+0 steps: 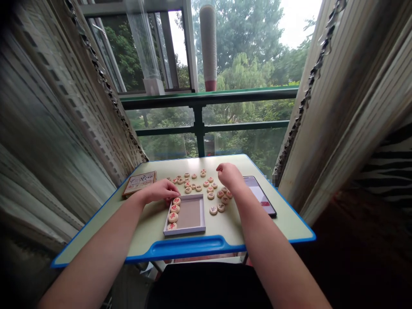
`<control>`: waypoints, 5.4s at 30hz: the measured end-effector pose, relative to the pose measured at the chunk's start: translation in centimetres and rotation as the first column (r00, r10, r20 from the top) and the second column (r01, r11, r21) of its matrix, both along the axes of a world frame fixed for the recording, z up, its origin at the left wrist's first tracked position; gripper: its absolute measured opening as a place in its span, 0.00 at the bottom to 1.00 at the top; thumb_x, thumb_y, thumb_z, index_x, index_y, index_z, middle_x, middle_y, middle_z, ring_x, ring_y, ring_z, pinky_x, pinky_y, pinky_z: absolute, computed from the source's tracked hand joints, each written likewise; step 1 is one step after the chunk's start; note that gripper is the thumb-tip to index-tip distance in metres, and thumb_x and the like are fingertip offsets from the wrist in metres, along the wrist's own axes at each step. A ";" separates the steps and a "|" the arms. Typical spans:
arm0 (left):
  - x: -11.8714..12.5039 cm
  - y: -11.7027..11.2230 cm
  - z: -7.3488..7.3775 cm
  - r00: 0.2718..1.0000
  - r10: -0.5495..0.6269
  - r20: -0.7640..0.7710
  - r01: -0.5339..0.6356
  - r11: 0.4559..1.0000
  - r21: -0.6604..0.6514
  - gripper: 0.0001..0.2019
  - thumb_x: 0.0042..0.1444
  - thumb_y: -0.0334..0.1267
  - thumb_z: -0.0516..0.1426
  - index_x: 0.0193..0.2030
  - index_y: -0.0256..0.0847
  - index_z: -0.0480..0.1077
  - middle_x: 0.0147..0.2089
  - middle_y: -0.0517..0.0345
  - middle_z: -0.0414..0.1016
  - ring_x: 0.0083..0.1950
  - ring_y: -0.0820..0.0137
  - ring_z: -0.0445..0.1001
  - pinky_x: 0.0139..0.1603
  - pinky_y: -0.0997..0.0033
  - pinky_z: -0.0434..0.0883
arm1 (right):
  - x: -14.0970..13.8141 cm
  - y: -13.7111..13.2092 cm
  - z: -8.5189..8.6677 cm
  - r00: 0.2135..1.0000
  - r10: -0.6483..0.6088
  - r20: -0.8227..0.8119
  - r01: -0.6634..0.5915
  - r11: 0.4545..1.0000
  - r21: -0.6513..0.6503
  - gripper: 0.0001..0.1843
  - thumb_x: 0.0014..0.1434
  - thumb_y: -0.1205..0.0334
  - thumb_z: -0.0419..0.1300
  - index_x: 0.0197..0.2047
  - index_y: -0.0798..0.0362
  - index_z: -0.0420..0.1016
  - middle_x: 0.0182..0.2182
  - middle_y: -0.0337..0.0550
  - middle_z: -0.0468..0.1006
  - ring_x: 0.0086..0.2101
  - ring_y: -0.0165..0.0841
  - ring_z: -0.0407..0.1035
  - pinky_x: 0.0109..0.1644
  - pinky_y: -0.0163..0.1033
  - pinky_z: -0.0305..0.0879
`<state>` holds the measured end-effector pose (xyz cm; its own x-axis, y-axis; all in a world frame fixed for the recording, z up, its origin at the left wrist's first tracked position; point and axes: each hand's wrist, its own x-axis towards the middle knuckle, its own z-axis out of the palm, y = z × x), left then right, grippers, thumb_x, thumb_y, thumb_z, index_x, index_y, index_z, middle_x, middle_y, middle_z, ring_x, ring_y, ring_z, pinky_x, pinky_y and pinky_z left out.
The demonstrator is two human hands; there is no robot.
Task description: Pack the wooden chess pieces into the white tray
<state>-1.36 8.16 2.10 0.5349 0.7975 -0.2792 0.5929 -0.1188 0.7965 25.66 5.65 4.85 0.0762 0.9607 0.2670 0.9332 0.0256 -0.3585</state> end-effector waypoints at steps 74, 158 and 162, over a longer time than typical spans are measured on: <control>1.4 0.3 -0.7 0.986 0.149 0.076 -0.167 0.851 0.498 0.09 0.43 0.35 0.53 0.27 0.35 0.73 0.26 0.59 0.73 0.29 0.72 0.69 0.30 0.74 0.64 | -2.3 -0.4 -2.8 0.927 0.373 0.032 -0.375 0.926 0.054 0.11 0.53 0.60 0.59 0.39 0.53 0.79 0.38 0.46 0.78 0.40 0.37 0.66 0.47 0.39 0.60; 1.6 -0.3 -0.2 0.992 0.028 -0.123 0.034 0.881 0.472 0.14 0.40 0.36 0.53 0.30 0.35 0.78 0.27 0.57 0.76 0.32 0.69 0.71 0.31 0.75 0.64 | -7.2 -3.7 -3.3 0.810 0.552 0.196 -0.552 0.832 -0.064 0.10 0.57 0.62 0.56 0.38 0.50 0.79 0.33 0.43 0.79 0.31 0.32 0.68 0.35 0.35 0.59; 1.6 -0.3 -0.2 0.992 0.031 -0.119 0.029 0.881 0.473 0.14 0.40 0.36 0.52 0.30 0.35 0.77 0.27 0.57 0.76 0.32 0.69 0.71 0.30 0.74 0.63 | -7.4 -3.7 -3.3 0.814 0.542 0.208 -0.541 0.838 -0.068 0.11 0.57 0.60 0.56 0.38 0.50 0.79 0.33 0.43 0.79 0.31 0.32 0.68 0.34 0.34 0.58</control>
<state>0.28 7.85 1.91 0.5205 0.8510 0.0694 0.6801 -0.4624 0.5689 18.28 1.96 1.56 -0.5141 0.8313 0.2114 0.8216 0.5480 -0.1571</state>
